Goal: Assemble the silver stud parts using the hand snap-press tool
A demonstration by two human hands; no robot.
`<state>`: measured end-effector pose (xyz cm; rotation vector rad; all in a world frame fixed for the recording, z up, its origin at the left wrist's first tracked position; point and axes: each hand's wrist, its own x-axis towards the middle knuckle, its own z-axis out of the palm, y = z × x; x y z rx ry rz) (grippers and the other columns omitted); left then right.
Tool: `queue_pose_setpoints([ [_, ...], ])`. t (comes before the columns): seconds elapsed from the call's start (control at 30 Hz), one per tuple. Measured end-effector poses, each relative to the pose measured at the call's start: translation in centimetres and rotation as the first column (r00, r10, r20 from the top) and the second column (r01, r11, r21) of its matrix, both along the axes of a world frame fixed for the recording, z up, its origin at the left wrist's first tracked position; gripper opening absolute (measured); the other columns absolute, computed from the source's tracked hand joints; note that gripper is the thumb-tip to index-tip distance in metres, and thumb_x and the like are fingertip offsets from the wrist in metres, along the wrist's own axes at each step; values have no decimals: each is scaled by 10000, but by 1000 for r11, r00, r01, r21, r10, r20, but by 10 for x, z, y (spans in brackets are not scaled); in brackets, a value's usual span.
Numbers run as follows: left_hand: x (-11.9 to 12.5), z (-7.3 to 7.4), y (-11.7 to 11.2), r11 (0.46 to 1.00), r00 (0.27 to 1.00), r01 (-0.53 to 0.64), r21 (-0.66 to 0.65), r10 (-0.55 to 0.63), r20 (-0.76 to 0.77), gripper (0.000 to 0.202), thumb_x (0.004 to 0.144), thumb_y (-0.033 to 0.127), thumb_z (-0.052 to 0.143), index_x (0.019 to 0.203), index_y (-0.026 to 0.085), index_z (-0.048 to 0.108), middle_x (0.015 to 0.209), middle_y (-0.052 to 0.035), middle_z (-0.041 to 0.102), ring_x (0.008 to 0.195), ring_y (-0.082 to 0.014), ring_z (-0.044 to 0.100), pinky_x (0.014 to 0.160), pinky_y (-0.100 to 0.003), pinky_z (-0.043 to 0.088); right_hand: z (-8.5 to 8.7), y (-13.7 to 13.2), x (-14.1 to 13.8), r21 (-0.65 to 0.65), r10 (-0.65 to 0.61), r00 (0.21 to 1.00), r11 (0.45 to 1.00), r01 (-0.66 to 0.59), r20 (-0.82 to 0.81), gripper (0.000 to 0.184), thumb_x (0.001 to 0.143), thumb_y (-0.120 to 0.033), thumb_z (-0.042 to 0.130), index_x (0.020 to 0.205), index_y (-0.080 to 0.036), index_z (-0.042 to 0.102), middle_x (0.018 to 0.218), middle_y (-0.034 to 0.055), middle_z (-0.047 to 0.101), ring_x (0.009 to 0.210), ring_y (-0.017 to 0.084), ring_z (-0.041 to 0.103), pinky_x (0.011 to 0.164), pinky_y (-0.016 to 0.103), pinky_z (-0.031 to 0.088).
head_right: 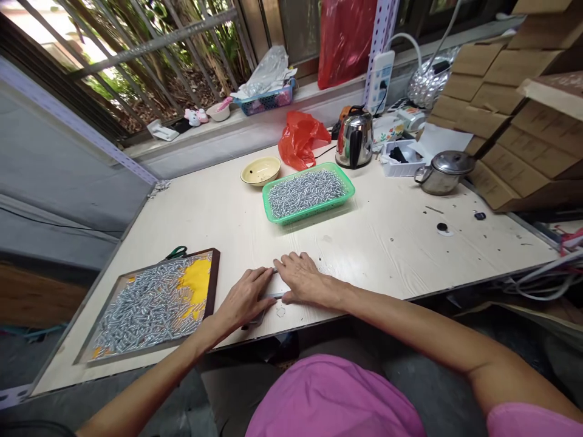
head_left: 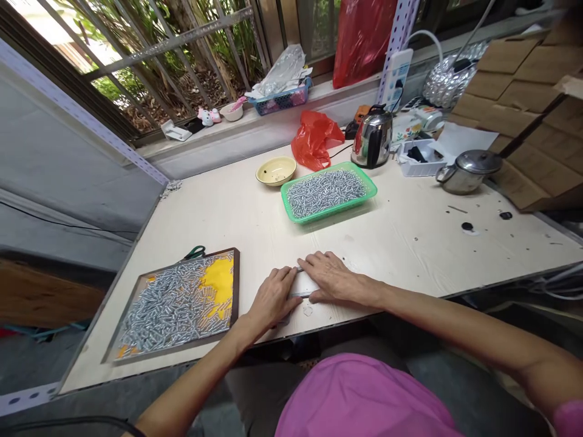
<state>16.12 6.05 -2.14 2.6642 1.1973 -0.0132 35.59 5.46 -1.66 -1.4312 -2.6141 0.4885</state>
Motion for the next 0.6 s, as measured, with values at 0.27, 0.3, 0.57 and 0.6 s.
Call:
queue_pose_setpoints([
  [0.27,13,10,3,999,993,34,-43,-38,-115,386,837,367,579,1158,165,513,1030,-90,562,954,-241,513,825,-383,467,-2,0,4,46,24,996,999,-28,87,264,787,-331,693,917,-123,597,982,106,579,964,240,512,805,344,373],
  [0.3,14,9,3,998,994,32,-56,-37,-103,339,847,356,566,1125,166,532,1011,-85,565,948,-235,515,822,-373,465,-5,-1,4,47,36,997,998,-39,75,230,810,-320,671,906,-125,595,963,99,583,956,231,516,804,339,369],
  [0.57,14,3,-3,998,999,-28,-47,26,-24,218,885,304,505,1059,197,582,959,-66,600,910,-222,536,787,-356,476,-4,-2,8,-8,62,998,998,-62,23,155,899,-285,554,888,-137,599,928,84,596,900,203,527,763,322,368],
  [0.6,13,1,-5,999,999,-36,-28,36,-6,262,875,315,526,1107,200,565,1001,-71,604,933,-229,539,797,-368,485,-3,-1,11,-2,55,998,998,-55,8,193,867,-326,601,908,-138,600,953,88,586,915,211,518,763,322,374],
])
